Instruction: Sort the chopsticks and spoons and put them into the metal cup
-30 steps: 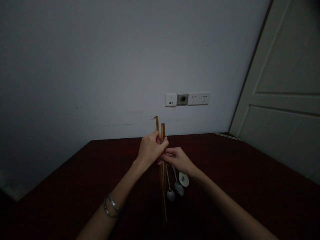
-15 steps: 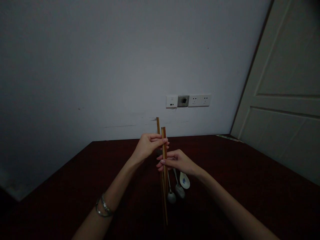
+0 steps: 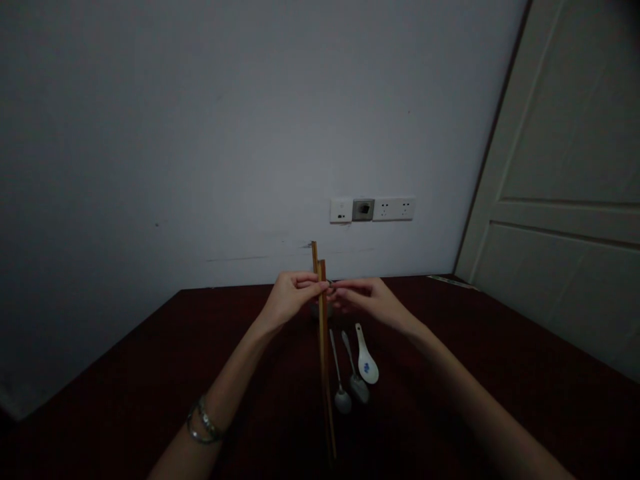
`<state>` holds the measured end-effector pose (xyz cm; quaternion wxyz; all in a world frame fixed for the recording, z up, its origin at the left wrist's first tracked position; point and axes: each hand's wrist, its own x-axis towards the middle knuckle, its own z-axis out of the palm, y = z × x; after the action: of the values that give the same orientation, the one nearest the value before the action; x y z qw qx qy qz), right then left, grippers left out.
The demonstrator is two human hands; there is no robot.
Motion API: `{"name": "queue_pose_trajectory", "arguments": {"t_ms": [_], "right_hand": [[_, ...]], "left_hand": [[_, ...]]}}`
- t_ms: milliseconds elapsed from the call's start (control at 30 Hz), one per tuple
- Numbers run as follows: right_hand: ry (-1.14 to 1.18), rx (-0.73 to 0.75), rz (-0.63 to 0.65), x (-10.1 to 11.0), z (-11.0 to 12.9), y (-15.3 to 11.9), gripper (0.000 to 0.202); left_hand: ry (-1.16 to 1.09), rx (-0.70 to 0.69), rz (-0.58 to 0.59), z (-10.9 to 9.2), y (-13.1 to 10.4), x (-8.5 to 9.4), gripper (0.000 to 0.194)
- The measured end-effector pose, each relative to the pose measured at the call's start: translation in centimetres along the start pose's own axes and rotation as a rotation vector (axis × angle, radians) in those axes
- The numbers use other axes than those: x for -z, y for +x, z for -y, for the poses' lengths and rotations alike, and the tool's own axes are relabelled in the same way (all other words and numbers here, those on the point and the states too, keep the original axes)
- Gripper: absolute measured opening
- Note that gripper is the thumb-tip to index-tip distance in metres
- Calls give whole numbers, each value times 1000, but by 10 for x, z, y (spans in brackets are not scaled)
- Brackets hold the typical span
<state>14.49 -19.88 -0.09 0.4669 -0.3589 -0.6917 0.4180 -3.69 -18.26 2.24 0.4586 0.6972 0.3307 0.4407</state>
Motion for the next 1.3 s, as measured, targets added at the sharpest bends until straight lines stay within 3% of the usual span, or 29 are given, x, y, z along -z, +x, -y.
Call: {"name": "queue_pose_trajectory", "arguments": {"t_ms": [133,233,400,1033,1300], "right_hand": [[-215,222,-218,7,31,9,27],[-327,335,-231,2,43,12,24],[-401,423,-229,-6,42,15,19],[-345,388,-257,-10,39,15,22],[-347,441,-243,-11,42,14,17]], "left_hand": [[-11,3,23,-1,0,0,20],[0,-4,39,-3,-3,-3,18],[5,-31,48,-6,-6,-6,15],[11,-70,92,-4,-6,-3,18],[61,-74,103,-6,-7,-2,18]]}}
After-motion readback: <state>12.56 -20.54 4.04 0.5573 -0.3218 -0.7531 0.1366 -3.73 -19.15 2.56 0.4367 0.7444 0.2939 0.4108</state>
